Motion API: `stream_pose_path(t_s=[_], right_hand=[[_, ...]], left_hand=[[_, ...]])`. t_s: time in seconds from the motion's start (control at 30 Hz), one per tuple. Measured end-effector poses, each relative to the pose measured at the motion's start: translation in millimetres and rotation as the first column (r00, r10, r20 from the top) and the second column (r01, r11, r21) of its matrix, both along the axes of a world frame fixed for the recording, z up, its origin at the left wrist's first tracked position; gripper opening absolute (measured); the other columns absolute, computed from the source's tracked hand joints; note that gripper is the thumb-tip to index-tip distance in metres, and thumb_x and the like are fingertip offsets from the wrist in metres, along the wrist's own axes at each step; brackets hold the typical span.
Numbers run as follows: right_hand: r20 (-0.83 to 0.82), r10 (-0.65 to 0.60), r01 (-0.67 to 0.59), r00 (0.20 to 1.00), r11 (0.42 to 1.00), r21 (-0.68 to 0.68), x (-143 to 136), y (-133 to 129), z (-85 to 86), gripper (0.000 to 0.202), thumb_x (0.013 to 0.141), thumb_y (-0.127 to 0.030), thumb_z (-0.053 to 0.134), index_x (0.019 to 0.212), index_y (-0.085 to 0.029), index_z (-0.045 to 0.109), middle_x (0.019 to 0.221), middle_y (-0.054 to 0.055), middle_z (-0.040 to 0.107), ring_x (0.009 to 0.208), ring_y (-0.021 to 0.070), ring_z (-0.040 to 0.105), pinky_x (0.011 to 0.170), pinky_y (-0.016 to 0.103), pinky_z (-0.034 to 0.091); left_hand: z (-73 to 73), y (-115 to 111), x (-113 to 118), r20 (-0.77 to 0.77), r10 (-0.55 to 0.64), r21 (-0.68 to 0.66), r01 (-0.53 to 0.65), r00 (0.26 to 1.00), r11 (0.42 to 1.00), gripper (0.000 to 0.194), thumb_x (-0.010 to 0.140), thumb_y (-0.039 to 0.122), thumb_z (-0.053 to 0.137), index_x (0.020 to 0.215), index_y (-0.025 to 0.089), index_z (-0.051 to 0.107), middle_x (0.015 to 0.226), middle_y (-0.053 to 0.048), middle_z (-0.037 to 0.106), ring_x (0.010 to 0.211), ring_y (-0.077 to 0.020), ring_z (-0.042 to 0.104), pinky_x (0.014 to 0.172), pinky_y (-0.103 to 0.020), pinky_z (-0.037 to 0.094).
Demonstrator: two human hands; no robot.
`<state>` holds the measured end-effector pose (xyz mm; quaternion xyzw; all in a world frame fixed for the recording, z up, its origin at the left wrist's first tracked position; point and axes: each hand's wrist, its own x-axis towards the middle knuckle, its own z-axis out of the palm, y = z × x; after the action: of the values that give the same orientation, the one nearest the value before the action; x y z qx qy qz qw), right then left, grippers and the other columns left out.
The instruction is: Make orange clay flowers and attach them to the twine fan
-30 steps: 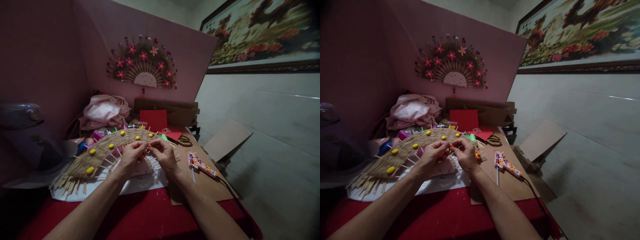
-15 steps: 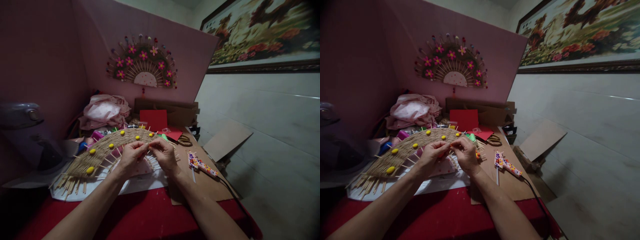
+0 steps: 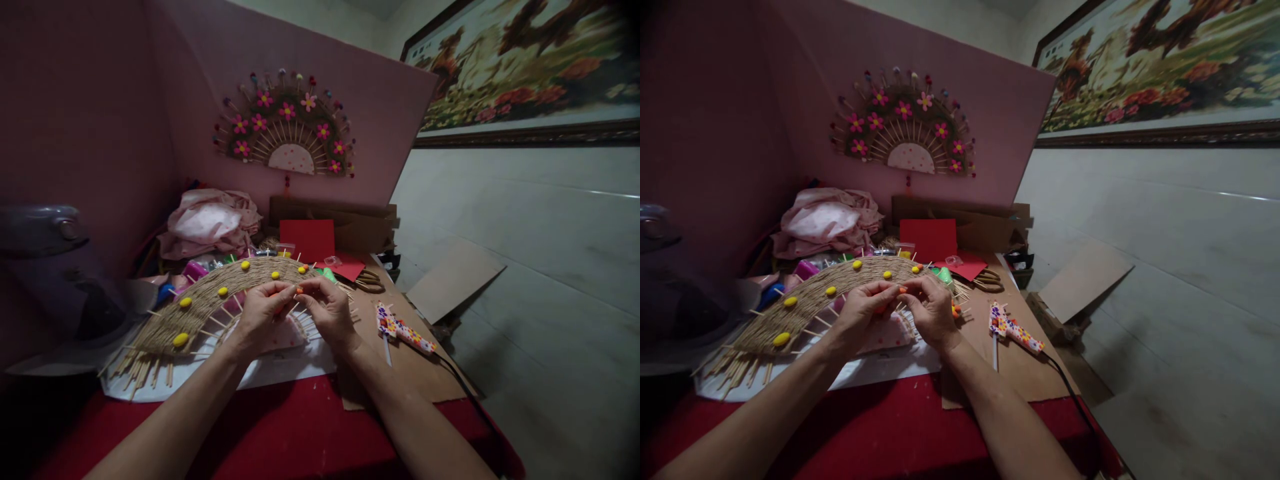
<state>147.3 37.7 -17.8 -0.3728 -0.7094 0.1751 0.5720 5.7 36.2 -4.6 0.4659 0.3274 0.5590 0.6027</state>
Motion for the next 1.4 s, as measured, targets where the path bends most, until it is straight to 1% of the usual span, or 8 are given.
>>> stream_pose_path(t_s=[0.17, 0.33, 0.5, 0.6, 0.83, 1.07, 1.23, 1.4], right_hand=[[-0.032, 0.004, -0.005, 0.999, 1.0, -0.014, 0.4, 0.5, -1.3, 0.01, 0.083, -0.029, 0.061, 0.082, -0.021, 0.065, 0.081, 0.004, 0.063, 0.08, 0.0178, 0.058, 0.072, 0.031, 0.047], [-0.029, 0.008, -0.008, 1.0, 1.0, -0.02, 0.8, 1.2, -1.5, 0.01, 0.082, -0.03, 0.062, 0.08, -0.021, 0.064, 0.079, 0.004, 0.062, 0.079, 0.0175, 0.057, 0.071, 0.031, 0.047], [-0.058, 0.01, -0.011, 0.998, 1.0, -0.026, 0.2, 2.9, -3.1, 0.009, 0.081, -0.029, 0.063, 0.08, -0.02, 0.063, 0.08, 0.004, 0.062, 0.079, 0.0169, 0.057, 0.071, 0.03, 0.047], [-0.06, 0.016, -0.017, 0.998, 1.0, -0.026, -0.1, 4.0, -4.9, 0.009, 0.08, -0.027, 0.063, 0.078, -0.019, 0.062, 0.079, 0.003, 0.061, 0.078, 0.0163, 0.057, 0.07, 0.029, 0.047], [-0.065, 0.03, -0.033, 0.997, 0.998, -0.048, 0.1, 3.4, -4.9, 0.009, 0.082, -0.027, 0.061, 0.086, -0.019, 0.062, 0.082, 0.004, 0.063, 0.078, 0.0157, 0.058, 0.069, 0.028, 0.047], [-0.061, 0.038, -0.039, 0.997, 0.999, -0.007, -0.4, 1.5, -2.0, 0.008, 0.081, -0.027, 0.063, 0.08, -0.019, 0.063, 0.077, 0.003, 0.062, 0.076, 0.0156, 0.057, 0.067, 0.028, 0.047], [-0.073, 0.028, -0.028, 0.997, 1.0, -0.002, -0.6, 2.6, -3.3, 0.007, 0.08, -0.026, 0.064, 0.081, -0.019, 0.063, 0.079, 0.003, 0.062, 0.077, 0.0158, 0.057, 0.069, 0.028, 0.047], [-0.024, 0.02, -0.02, 1.0, 1.0, 0.0, 0.4, 2.4, -3.3, 0.005, 0.08, -0.024, 0.064, 0.081, -0.019, 0.063, 0.079, 0.003, 0.062, 0.077, 0.016, 0.057, 0.07, 0.029, 0.047]], left_hand=[[0.2, -0.6, 0.6, 0.02, -0.004, 0.008, 0.004, 1.0, 1.0, 0.029, 0.066, 0.039, 0.073, 0.061, 0.013, 0.061, 0.046, 0.005, 0.042, 0.042, -0.0042, 0.03, 0.042, -0.02, 0.019], [-0.5, 0.1, 0.5, 0.018, -0.018, -0.017, 0.018, 1.0, 1.0, 0.028, 0.061, 0.036, 0.077, 0.062, 0.013, 0.061, 0.046, 0.004, 0.045, 0.042, -0.0046, 0.032, 0.042, -0.02, 0.02], [-1.2, 1.3, 1.3, 0.054, -0.014, -0.022, 0.015, 0.998, 1.0, 0.033, 0.063, 0.04, 0.075, 0.057, 0.013, 0.058, 0.046, 0.005, 0.044, 0.042, -0.0039, 0.031, 0.042, -0.019, 0.019], [-2.5, 2.1, 0.6, 0.05, -0.044, -0.034, 0.046, 0.998, 0.998, 0.032, 0.061, 0.036, 0.078, 0.057, 0.012, 0.057, 0.046, 0.005, 0.044, 0.043, -0.0038, 0.032, 0.042, -0.019, 0.019], [-3.3, 3.2, 0.6, 0.077, -0.041, -0.035, 0.044, 0.996, 0.998, 0.03, 0.062, 0.036, 0.077, 0.06, 0.011, 0.061, 0.047, 0.005, 0.044, 0.043, -0.0037, 0.033, 0.042, -0.018, 0.021], [-3.3, 3.4, 0.6, 0.1, -0.064, -0.067, 0.071, 0.993, 0.995, 0.029, 0.057, 0.033, 0.08, 0.061, 0.012, 0.06, 0.047, 0.004, 0.046, 0.043, -0.0043, 0.035, 0.041, -0.018, 0.023], [-6.1, 4.0, -0.3, 0.086, -0.059, -0.04, 0.063, 0.995, 0.997, 0.032, 0.065, 0.039, 0.074, 0.059, 0.012, 0.059, 0.048, 0.004, 0.047, 0.043, -0.0044, 0.035, 0.042, -0.018, 0.023], [-3.3, 2.4, 0.4, 0.075, -0.06, -0.05, 0.064, 0.995, 0.997, 0.029, 0.061, 0.033, 0.078, 0.058, 0.012, 0.058, 0.045, 0.006, 0.042, 0.042, -0.0037, 0.032, 0.041, -0.019, 0.019]])
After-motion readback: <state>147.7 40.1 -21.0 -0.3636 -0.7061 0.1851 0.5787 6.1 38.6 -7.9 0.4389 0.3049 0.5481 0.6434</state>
